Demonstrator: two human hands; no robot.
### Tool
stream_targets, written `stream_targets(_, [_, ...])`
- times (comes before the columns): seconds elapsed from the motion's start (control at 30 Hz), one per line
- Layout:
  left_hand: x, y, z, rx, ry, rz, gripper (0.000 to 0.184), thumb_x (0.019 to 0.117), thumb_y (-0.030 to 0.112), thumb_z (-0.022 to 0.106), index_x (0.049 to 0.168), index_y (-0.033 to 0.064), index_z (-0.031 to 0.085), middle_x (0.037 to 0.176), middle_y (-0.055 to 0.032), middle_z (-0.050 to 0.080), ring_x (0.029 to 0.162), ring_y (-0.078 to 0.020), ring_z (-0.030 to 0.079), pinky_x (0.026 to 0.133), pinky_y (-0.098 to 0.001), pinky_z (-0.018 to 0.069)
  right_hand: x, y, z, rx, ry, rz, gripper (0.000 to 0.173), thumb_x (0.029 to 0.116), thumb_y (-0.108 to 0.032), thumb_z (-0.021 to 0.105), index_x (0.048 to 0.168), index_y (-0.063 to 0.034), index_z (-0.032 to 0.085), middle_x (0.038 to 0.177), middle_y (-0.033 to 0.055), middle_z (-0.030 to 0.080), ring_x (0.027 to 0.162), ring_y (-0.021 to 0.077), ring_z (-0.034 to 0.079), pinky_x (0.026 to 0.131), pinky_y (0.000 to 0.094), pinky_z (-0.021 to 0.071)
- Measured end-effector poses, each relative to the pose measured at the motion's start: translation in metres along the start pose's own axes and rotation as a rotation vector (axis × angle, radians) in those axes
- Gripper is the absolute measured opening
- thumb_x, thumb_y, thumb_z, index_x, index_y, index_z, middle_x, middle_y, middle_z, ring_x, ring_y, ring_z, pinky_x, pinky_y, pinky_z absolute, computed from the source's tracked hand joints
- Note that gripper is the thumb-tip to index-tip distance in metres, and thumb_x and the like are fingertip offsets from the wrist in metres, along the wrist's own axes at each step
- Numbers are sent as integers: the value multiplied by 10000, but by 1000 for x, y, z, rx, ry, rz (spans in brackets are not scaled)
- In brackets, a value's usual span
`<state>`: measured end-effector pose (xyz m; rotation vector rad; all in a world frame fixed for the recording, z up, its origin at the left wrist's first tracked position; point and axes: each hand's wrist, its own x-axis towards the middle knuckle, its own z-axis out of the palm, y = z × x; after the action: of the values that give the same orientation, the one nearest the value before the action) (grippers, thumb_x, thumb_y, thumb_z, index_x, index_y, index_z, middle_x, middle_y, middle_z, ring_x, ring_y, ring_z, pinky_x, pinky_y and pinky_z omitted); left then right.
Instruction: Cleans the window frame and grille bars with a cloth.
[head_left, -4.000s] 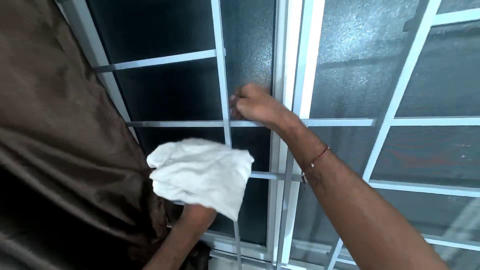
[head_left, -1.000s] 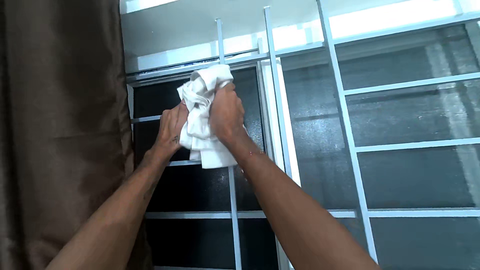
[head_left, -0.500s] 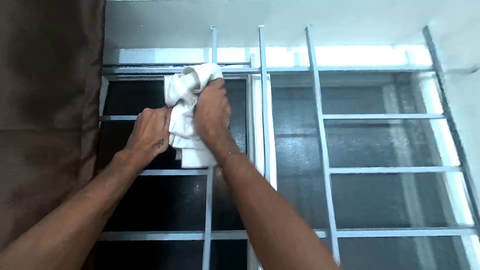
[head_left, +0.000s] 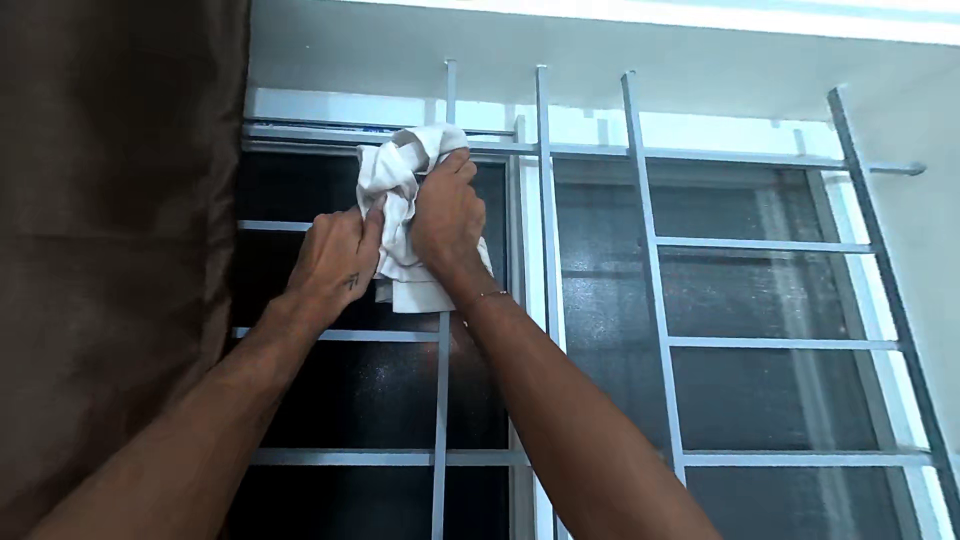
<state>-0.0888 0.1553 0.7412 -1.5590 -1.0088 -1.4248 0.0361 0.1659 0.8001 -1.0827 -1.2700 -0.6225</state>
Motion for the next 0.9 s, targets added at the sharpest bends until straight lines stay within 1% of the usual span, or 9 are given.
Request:
stream_targets(0.1, [-1,-1,-2,-5,-7,17,657,1122,447,244,971,-52,643,803,-250,643,824,-448,684,722,-638,515,-16,6,1,-51,25,-51,695,941,-118,622,1536,67,313,1379,241,516,988,328,692,718,435,589])
stream_targets(0.17, [-1,-2,-2,-5,-2,34,667,1123,453,240,978,-61,641,822,-261,643,846,-455,682,742,-638,514,-25,10,-1,-72,13,-56,697,963,-116,591,1565,52,283,1399,244,497,995,331,684,726,421,587])
stream_targets(0.23, [-4,0,0,-17,-12,25,685,1120,473,221,998,-57,637,845,-263,645,873,-456,683,762,-642,517,-33,14,-1,-68,7,-42,704,957,-119,592,1573,29,286,1403,243,501,975,329,691,723,425,589])
stream_targets(0.37, [-3,3,-3,-45,-37,-22,703,1113,509,220,955,-39,631,832,-242,635,869,-421,679,762,-625,508,-40,17,-3,-69,-15,-45,767,928,-129,642,1583,19,269,1424,241,483,923,319,696,704,421,587])
stream_targets(0.47, [-3,4,-6,-49,-79,-41,723,1102,542,217,976,-38,631,863,-251,638,905,-440,674,781,-655,501,-50,20,-3,-67,4,-46,718,943,-125,621,1572,10,303,1422,239,480,885,309,699,675,407,588])
stream_targets(0.57, [-1,-1,-3,-44,-84,1,690,1094,521,209,1008,-1,650,898,-227,660,933,-416,683,779,-652,508,-68,26,-3,-65,-19,-34,708,963,-139,587,1588,0,286,1441,246,462,868,300,699,656,398,588])
stream_targets(0.7, [-1,-2,-4,-51,-73,59,670,1114,487,193,1023,6,650,901,-213,666,937,-392,682,799,-622,510,-101,36,-4,-38,-50,-6,684,978,-140,576,1586,-12,291,1371,235,511,845,305,700,628,410,584])
stream_targets(0.8, [1,-3,-5,-69,-96,39,775,1089,576,129,1084,17,666,920,-221,679,949,-393,691,818,-630,517,-148,61,-15,108,-131,-93,775,981,-127,601,1606,-22,154,1394,270,416,862,366,677,581,444,580])
stream_targets(0.9, [3,-4,-4,-82,-122,3,814,1072,623,119,1134,37,682,923,-214,686,916,-391,691,789,-639,510,-177,71,1,90,-83,-88,808,982,-178,595,1628,-33,131,1385,269,428,851,353,670,521,443,549])
